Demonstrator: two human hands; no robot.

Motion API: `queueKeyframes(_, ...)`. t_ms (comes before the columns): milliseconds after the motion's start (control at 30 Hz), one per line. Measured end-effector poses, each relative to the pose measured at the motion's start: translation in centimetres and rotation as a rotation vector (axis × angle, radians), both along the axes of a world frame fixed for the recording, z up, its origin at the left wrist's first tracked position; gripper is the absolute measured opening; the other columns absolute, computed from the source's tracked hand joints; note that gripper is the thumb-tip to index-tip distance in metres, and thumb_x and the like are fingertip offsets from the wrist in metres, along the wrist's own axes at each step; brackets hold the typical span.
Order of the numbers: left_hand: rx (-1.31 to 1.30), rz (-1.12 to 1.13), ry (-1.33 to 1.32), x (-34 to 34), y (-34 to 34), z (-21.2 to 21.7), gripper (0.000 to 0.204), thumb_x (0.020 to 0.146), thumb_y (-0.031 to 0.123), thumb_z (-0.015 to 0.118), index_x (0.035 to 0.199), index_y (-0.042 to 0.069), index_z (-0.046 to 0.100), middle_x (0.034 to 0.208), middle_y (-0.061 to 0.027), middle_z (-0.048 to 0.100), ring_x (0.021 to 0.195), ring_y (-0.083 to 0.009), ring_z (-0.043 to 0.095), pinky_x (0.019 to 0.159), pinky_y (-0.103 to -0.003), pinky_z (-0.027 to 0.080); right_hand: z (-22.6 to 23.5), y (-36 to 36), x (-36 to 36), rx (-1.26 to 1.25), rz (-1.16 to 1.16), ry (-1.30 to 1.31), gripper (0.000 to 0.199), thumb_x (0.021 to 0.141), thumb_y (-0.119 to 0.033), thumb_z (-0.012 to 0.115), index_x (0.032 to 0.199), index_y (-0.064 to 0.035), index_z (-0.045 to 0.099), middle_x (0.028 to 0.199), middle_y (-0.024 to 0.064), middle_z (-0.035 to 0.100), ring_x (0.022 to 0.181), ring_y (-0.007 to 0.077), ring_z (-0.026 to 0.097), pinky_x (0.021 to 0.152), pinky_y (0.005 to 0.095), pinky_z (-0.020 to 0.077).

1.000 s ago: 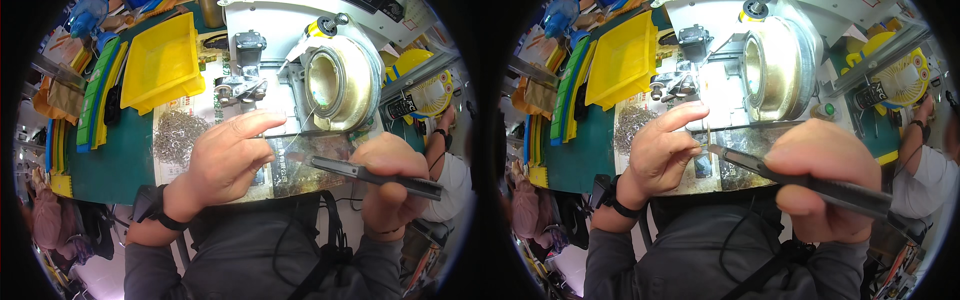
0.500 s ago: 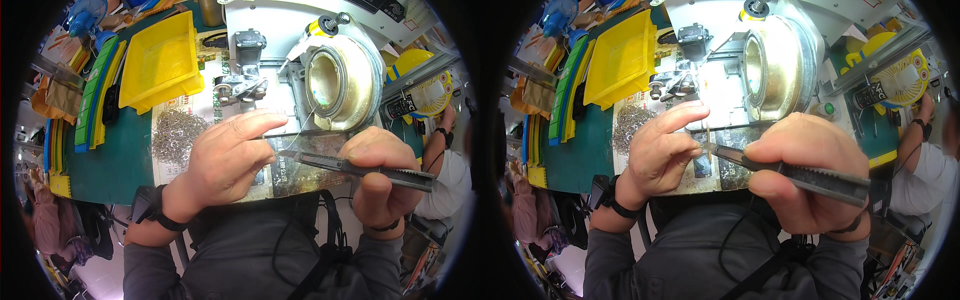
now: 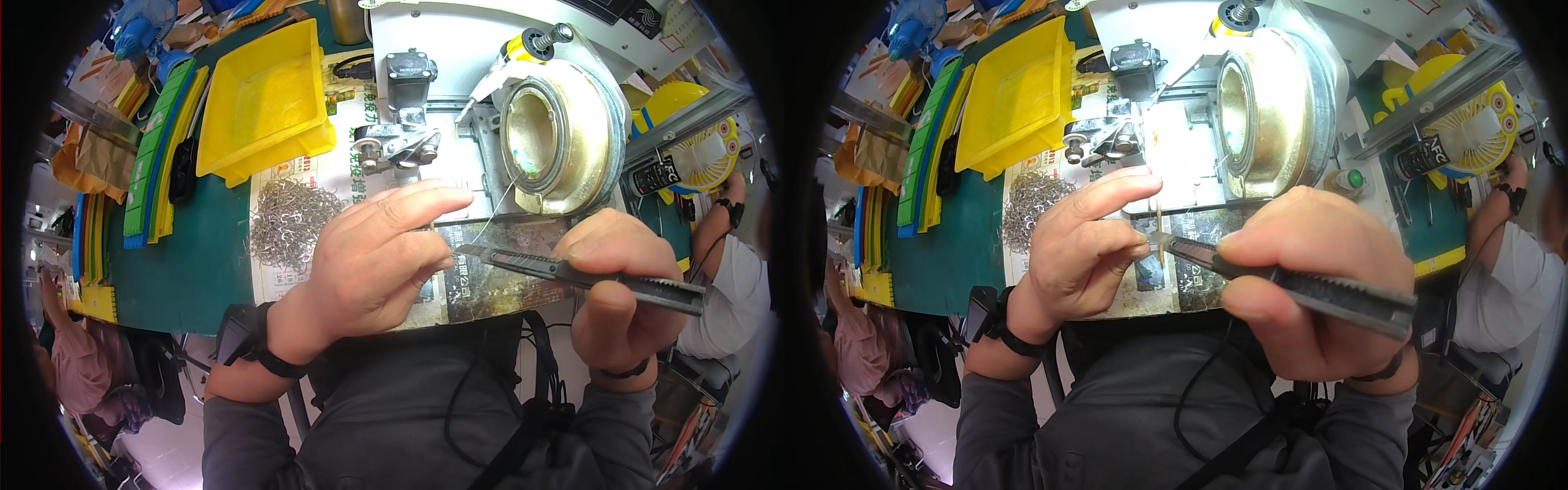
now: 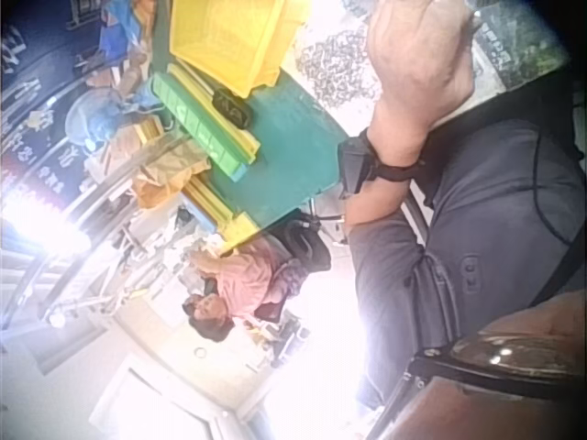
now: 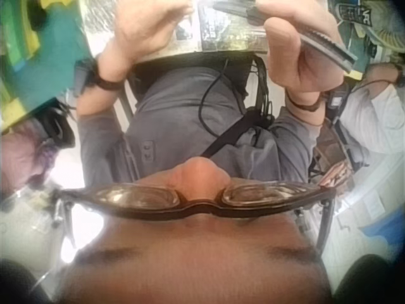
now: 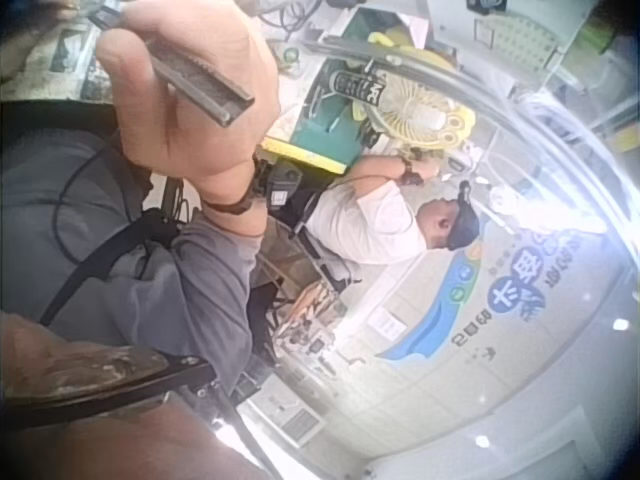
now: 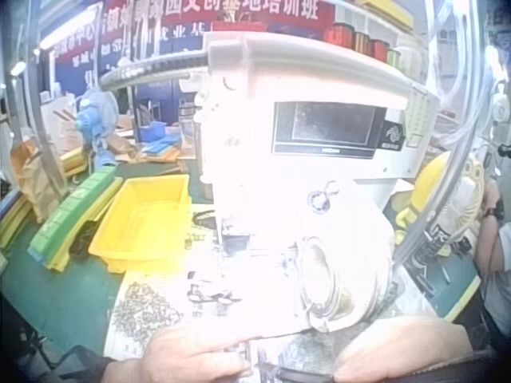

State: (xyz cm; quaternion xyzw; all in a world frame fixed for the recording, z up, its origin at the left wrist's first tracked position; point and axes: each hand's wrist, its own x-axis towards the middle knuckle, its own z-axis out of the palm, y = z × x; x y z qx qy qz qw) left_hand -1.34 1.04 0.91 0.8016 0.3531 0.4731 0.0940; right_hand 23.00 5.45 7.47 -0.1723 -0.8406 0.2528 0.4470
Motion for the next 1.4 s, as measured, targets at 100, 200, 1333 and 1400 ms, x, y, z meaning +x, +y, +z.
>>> queueKeyframes(100, 0.006, 0.0, -0.002, -0.04, -0.01, -0.02, 0.018, 0.084, 0.005, 0.076, 0.095, 0.003, 0.061, 0.123, -0.0251, 0.068, 0.115, -0.0439, 0.066, 0.094, -0.045, 0.055, -0.01, 0.17, -0.04, 0.074, 0.049, -0.036, 0.037, 0.105, -0.033, 0.056, 0.104, 0.0035, 0.058, 0.08, 0.015, 0.061, 0.065, 0.0197, 0.058, 0.054, 0.0284, 0.0441)
queueKeyframes(200, 0.005, -0.003, -0.003, 0.03, -0.02, 0.09, 0.018, 0.084, 0.004, 0.076, 0.094, 0.003, 0.061, 0.122, -0.0252, 0.068, 0.115, -0.044, 0.066, 0.094, -0.045, 0.055, -0.3, 0.16, 0.13, 0.082, 0.03, -0.015, 0.036, 0.105, -0.033, 0.056, 0.104, 0.0034, 0.058, 0.079, 0.0144, 0.061, 0.065, 0.0196, 0.058, 0.054, 0.0282, 0.0437)
queueKeyframes(1333, -0.002, -0.014, 0.006, 0.0, 0.04, 0.15, 0.019, 0.084, 0.004, 0.076, 0.095, 0.002, 0.06, 0.123, -0.0267, 0.067, 0.116, -0.0449, 0.066, 0.096, -0.047, 0.054, -0.71, -0.18, 0.08, 0.062, 0.067, -0.016, 0.027, 0.09, -0.018, 0.078, 0.106, -0.0004, 0.064, 0.075, 0.0112, 0.065, 0.061, 0.0283, 0.063, 0.056, 0.0356, 0.0487)
queueKeyframes(1400, 0.022, 0.004, -0.018, 0.23, 0.15, -0.16, 0.02, 0.079, 0.002, 0.076, 0.094, 0.003, 0.061, 0.123, -0.0222, 0.068, 0.112, -0.0414, 0.067, 0.091, -0.044, 0.055, -0.74, -0.15, 0.15, 0.063, 0.067, -0.003, 0.027, 0.09, -0.018, 0.078, 0.106, -0.0002, 0.064, 0.075, 0.0113, 0.064, 0.061, 0.0284, 0.063, 0.056, 0.0357, 0.0486)
